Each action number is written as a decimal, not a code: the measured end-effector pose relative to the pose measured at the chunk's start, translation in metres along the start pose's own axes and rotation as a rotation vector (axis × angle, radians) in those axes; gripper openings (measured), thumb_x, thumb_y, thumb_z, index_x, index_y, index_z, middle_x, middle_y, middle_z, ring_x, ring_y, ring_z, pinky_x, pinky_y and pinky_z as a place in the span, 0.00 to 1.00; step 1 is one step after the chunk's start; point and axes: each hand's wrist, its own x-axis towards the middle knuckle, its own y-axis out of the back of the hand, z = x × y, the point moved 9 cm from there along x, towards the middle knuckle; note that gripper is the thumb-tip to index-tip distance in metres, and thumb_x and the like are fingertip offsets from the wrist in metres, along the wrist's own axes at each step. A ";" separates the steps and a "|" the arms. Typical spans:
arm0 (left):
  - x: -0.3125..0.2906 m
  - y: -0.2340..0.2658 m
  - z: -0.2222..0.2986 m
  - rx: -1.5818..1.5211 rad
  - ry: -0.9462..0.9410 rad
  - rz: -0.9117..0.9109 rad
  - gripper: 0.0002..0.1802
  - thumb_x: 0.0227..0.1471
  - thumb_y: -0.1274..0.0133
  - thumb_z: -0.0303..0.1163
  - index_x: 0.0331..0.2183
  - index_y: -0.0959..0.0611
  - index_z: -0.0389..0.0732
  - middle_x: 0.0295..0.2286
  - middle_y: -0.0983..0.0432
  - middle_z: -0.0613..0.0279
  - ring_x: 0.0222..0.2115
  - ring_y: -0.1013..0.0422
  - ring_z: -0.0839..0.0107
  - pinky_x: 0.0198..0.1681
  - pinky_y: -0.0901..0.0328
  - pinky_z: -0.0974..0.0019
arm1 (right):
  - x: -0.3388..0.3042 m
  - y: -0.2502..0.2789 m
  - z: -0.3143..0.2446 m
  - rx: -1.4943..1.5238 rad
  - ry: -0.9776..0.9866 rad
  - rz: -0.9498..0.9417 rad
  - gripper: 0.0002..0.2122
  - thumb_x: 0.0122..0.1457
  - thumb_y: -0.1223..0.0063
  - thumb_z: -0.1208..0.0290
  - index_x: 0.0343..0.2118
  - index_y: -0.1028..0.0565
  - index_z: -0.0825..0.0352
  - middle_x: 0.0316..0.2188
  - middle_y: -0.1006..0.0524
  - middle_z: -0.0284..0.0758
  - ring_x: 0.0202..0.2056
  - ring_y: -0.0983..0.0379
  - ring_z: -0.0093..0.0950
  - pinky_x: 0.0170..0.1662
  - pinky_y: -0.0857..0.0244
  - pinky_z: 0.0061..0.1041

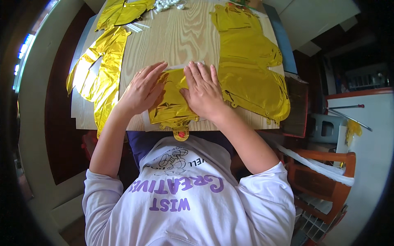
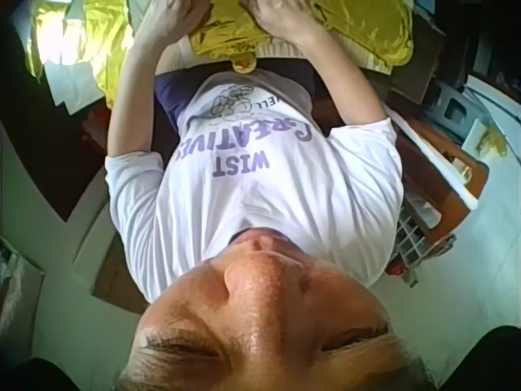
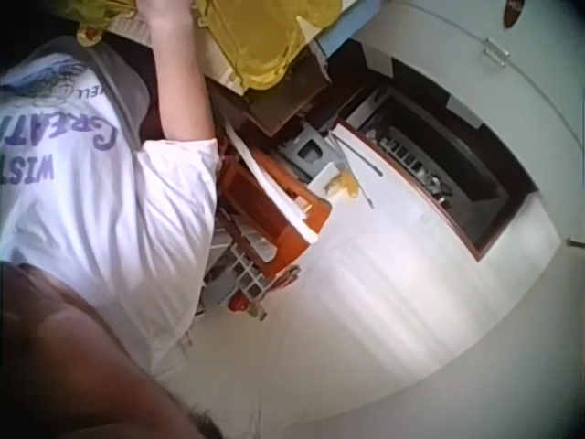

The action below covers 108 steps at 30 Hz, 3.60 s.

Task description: Folding and organizing gold Mylar balloons into packaging sleeves.

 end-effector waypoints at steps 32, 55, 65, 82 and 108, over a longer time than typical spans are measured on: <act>-0.026 -0.024 0.006 0.200 0.051 -0.159 0.59 0.48 0.43 0.67 0.65 0.42 0.33 0.66 0.48 0.43 0.68 0.54 0.49 0.70 0.60 0.47 | -0.008 -0.007 -0.005 -0.016 -0.051 -0.027 0.36 0.67 0.58 0.49 0.69 0.47 0.70 0.71 0.49 0.47 0.71 0.55 0.45 0.71 0.70 0.53; -0.053 -0.041 0.022 0.323 0.358 0.054 0.56 0.55 0.55 0.68 0.64 0.40 0.26 0.65 0.52 0.31 0.69 0.58 0.41 0.69 0.64 0.41 | -0.009 -0.009 -0.008 -0.082 -0.018 -0.052 0.38 0.66 0.59 0.45 0.70 0.50 0.67 0.72 0.53 0.46 0.72 0.58 0.46 0.71 0.70 0.52; -0.058 -0.007 0.004 0.000 0.476 0.084 0.52 0.56 0.49 0.60 0.65 0.42 0.27 0.65 0.52 0.31 0.66 0.53 0.39 0.68 0.56 0.46 | -0.008 -0.009 -0.006 -0.038 -0.016 -0.049 0.40 0.65 0.56 0.44 0.70 0.49 0.70 0.71 0.51 0.51 0.70 0.56 0.51 0.70 0.70 0.55; -0.041 0.014 0.006 0.024 -0.041 0.092 0.31 0.50 0.38 0.41 0.54 0.25 0.38 0.55 0.32 0.49 0.59 0.38 0.50 0.63 0.44 0.48 | -0.007 -0.004 -0.010 -0.033 -0.045 -0.083 0.40 0.64 0.54 0.46 0.69 0.50 0.71 0.70 0.52 0.52 0.71 0.57 0.51 0.70 0.71 0.56; -0.062 0.013 0.035 0.098 -0.334 0.013 0.23 0.39 0.37 0.37 0.40 0.18 0.38 0.42 0.22 0.57 0.48 0.26 0.59 0.60 0.39 0.46 | -0.005 -0.006 -0.010 -0.030 -0.083 -0.170 0.40 0.66 0.58 0.44 0.71 0.53 0.69 0.72 0.56 0.51 0.72 0.62 0.50 0.70 0.73 0.55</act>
